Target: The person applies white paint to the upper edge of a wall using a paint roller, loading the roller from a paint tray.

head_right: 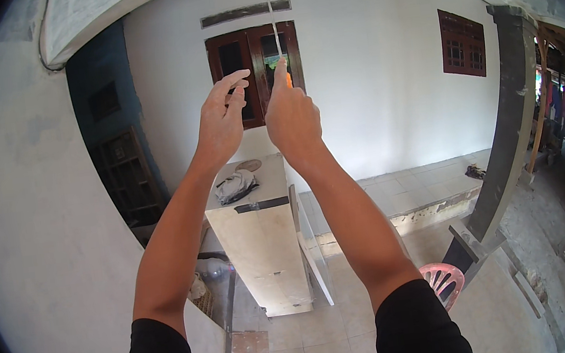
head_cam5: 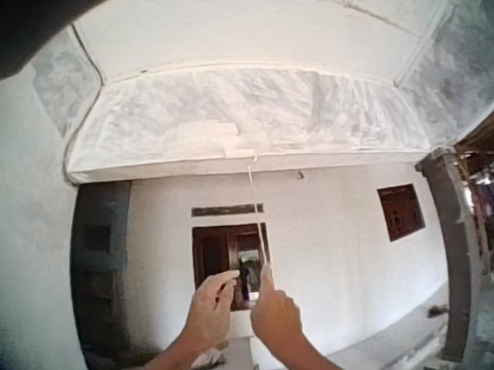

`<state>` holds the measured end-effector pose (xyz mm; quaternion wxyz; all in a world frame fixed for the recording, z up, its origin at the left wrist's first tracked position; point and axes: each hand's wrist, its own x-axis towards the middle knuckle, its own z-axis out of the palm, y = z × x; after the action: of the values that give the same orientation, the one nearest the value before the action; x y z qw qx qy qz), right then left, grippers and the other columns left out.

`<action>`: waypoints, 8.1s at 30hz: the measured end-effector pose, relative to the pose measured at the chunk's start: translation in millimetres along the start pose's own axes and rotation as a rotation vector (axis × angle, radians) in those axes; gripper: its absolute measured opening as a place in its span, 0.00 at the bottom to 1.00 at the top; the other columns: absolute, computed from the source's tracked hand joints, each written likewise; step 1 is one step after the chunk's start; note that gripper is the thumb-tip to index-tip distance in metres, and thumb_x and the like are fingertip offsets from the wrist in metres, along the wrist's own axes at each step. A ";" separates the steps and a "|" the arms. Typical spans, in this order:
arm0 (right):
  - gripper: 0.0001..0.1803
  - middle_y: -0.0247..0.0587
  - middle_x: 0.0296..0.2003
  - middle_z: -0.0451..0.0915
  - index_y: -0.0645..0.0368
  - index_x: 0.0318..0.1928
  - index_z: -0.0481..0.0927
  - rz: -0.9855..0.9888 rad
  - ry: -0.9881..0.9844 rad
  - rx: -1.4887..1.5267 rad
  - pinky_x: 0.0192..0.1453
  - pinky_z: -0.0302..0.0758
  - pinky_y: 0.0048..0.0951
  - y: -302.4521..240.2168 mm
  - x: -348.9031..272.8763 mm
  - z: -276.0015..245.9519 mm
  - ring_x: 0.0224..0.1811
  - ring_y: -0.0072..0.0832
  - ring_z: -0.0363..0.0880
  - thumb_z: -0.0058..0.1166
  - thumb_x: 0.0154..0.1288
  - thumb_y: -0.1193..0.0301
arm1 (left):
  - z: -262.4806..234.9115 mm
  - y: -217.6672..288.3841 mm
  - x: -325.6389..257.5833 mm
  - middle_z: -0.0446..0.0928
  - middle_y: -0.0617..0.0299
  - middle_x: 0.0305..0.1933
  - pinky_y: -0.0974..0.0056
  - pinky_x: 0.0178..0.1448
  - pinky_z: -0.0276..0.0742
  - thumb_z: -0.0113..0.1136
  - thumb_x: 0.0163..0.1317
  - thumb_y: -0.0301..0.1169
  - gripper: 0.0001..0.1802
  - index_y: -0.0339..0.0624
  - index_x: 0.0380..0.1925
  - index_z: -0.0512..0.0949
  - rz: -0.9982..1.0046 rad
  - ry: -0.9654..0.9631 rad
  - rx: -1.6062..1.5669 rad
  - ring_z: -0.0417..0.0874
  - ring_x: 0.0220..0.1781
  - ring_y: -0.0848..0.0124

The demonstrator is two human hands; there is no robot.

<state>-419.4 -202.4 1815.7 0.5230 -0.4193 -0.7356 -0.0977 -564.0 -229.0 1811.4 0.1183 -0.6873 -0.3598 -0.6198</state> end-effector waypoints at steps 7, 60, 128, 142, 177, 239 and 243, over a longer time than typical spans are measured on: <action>0.37 0.67 0.44 0.86 0.69 0.78 0.60 -0.031 0.147 -0.026 0.54 0.85 0.53 -17.7 91.5 -32.4 0.48 0.61 0.88 0.48 0.69 0.77 | -20.7 -0.1 17.2 0.82 0.53 0.55 0.60 0.59 0.79 0.50 0.81 0.33 0.18 0.44 0.65 0.78 0.026 -0.012 0.046 0.81 0.47 0.66; 0.30 0.66 0.45 0.87 0.81 0.66 0.71 -0.174 0.108 -0.129 0.54 0.86 0.44 -119.5 174.6 -46.1 0.50 0.53 0.90 0.55 0.65 0.77 | -77.3 23.0 42.6 0.81 0.53 0.54 0.57 0.58 0.77 0.52 0.80 0.34 0.18 0.40 0.64 0.76 0.103 -0.049 0.157 0.81 0.50 0.60; 0.39 0.73 0.46 0.84 0.71 0.78 0.56 -0.151 0.061 0.070 0.58 0.83 0.54 -127.9 79.2 -16.8 0.50 0.64 0.86 0.48 0.70 0.73 | -154.9 27.4 -24.7 0.84 0.52 0.47 0.56 0.48 0.79 0.66 0.65 0.27 0.10 0.40 0.45 0.82 0.123 -0.027 0.473 0.83 0.42 0.58; 0.35 0.69 0.46 0.85 0.74 0.77 0.56 -0.113 -0.126 -0.012 0.55 0.86 0.50 -148.9 32.6 10.7 0.48 0.58 0.89 0.47 0.72 0.76 | -184.4 6.7 -37.8 0.84 0.51 0.49 0.58 0.45 0.81 0.65 0.66 0.26 0.09 0.38 0.44 0.82 0.005 -0.046 0.524 0.85 0.44 0.59; 0.37 0.64 0.44 0.87 0.70 0.78 0.57 -0.297 0.142 0.006 0.52 0.86 0.52 -170.5 89.5 81.3 0.46 0.57 0.89 0.50 0.70 0.76 | -199.4 -11.2 -33.7 0.83 0.53 0.47 0.55 0.50 0.81 0.64 0.65 0.23 0.15 0.40 0.52 0.79 0.062 -0.004 0.451 0.84 0.41 0.57; 0.31 0.68 0.36 0.86 0.64 0.78 0.63 -0.217 -0.014 0.443 0.47 0.82 0.56 -162.8 22.5 48.8 0.41 0.61 0.88 0.46 0.77 0.73 | -182.8 34.2 -26.8 0.81 0.44 0.65 0.55 0.70 0.74 0.44 0.83 0.36 0.25 0.35 0.72 0.72 -0.127 -0.033 0.322 0.83 0.62 0.53; 0.31 0.71 0.42 0.86 0.59 0.78 0.64 -0.206 -0.015 0.451 0.56 0.82 0.57 -203.9 81.2 55.1 0.47 0.64 0.87 0.44 0.77 0.71 | -214.4 29.5 -22.2 0.82 0.46 0.64 0.55 0.68 0.75 0.45 0.82 0.35 0.24 0.35 0.70 0.73 -0.129 -0.003 0.316 0.83 0.59 0.54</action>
<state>-612.1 -256.8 1921.0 0.5853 -0.2154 -0.7815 0.0194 -708.9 -388.3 1842.6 0.1844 -0.6364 -0.4965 -0.5607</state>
